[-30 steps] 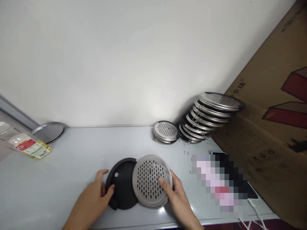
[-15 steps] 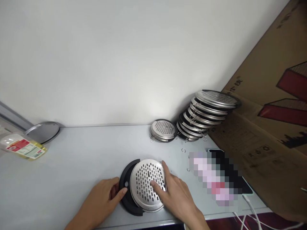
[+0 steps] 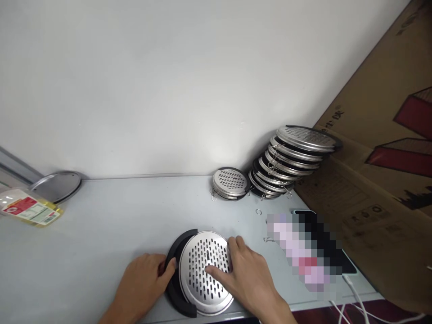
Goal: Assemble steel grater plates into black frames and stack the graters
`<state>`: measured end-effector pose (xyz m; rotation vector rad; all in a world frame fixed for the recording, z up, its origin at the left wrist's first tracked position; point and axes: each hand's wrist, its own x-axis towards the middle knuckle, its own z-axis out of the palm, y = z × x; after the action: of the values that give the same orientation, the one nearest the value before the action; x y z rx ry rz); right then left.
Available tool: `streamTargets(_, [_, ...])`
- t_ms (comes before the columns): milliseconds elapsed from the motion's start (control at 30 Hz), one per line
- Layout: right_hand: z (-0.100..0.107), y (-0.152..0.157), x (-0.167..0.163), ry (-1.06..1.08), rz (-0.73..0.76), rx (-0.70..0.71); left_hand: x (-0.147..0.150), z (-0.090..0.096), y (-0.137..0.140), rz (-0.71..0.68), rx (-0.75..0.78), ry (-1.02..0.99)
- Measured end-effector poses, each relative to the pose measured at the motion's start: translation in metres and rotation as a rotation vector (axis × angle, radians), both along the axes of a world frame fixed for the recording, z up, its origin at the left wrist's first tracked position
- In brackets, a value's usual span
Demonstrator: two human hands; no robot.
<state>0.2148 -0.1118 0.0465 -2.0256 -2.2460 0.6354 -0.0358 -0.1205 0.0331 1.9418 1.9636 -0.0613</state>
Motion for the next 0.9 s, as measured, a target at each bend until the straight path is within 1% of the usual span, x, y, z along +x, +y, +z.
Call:
streamTargets(100, [-0.003,-0.002,0.004,-0.02,0.016,-0.005,0.002,-0.002,0.0,0.003,0.011,0.026])
streamTargets(200, [-0.01,-0.004,0.001,0.041,0.048,0.018,0.002,-0.005,-0.002,-0.011,0.028,0.034])
streamTargets(367, [-0.029,-0.008,-0.02,0.203,0.102,0.249,0.0,-0.014,-0.008,-0.095,0.104,0.001])
streamTargets(433, [-0.036,-0.008,-0.029,0.3,0.098,0.285,0.001,-0.018,-0.012,-0.129,0.157,-0.014])
streamTargets(533, [-0.04,-0.008,-0.038,0.387,0.08,0.245,0.003,-0.022,-0.018,-0.157,0.24,-0.026])
streamTargets(633, [-0.037,-0.006,-0.042,0.384,0.08,0.206,0.003,-0.024,-0.021,-0.193,0.265,-0.05])
streamTargets(767, [-0.033,-0.005,-0.046,0.381,0.034,0.188,0.001,-0.023,-0.018,-0.215,0.223,-0.036])
streamTargets(900, [-0.036,-0.007,-0.049,0.463,-0.029,0.199,0.0,-0.021,-0.011,-0.223,0.126,-0.072])
